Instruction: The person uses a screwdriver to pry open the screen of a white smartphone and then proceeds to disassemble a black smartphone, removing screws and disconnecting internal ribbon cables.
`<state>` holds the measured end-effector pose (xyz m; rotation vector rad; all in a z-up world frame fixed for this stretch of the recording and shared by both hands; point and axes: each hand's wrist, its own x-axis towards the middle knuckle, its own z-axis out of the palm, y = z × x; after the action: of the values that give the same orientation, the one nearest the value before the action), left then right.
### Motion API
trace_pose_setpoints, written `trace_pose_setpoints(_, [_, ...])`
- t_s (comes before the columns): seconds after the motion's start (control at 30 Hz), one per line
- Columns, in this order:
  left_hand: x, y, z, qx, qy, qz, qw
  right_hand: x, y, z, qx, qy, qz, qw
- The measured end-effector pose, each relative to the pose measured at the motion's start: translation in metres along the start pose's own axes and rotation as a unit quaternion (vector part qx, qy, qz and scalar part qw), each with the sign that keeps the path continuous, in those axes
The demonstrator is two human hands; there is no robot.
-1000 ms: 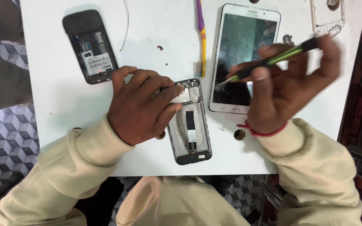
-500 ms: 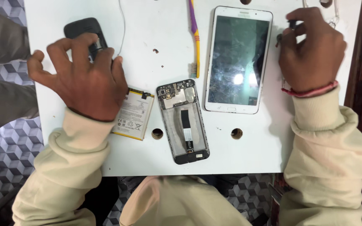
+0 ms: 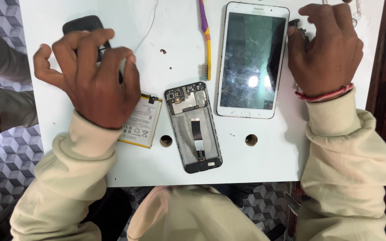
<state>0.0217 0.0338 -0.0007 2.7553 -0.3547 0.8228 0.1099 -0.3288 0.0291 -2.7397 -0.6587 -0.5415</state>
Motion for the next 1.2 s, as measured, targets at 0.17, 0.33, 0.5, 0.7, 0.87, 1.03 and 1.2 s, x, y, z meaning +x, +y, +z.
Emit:
trace_pose_setpoints(0.17, [0.014,0.027,-0.017,-0.229,-0.061,0.023,0.971,-0.002,-0.019,-0.013,0.120,0.032,-0.107,0.986])
trace_pose_setpoints(0.33, [0.022,0.039,-0.004,-0.334,-0.123,0.095,0.930,-0.011,-0.054,-0.022,0.177,-0.086,-0.244,0.950])
trace_pose_setpoints(0.5, [0.025,0.046,0.019,-0.311,-0.166,0.110,0.929,-0.022,-0.078,-0.011,0.251,-0.197,-0.193,0.928])
trace_pose_setpoints(0.7, [0.018,0.044,0.030,-0.294,-0.188,0.106,0.931,-0.039,-0.078,-0.003,0.304,-0.252,-0.117,0.911])
trace_pose_setpoints(0.87, [0.018,0.043,0.031,-0.289,-0.188,0.110,0.932,-0.048,-0.089,-0.006,0.297,-0.246,-0.072,0.920])
trace_pose_setpoints(1.03, [0.015,0.043,0.034,-0.286,-0.168,0.119,0.936,-0.059,-0.104,-0.010,0.233,-0.242,-0.045,0.941])
trace_pose_setpoints(1.2, [0.012,0.043,0.034,-0.264,-0.150,0.139,0.943,-0.062,-0.106,-0.015,0.235,-0.228,-0.019,0.945])
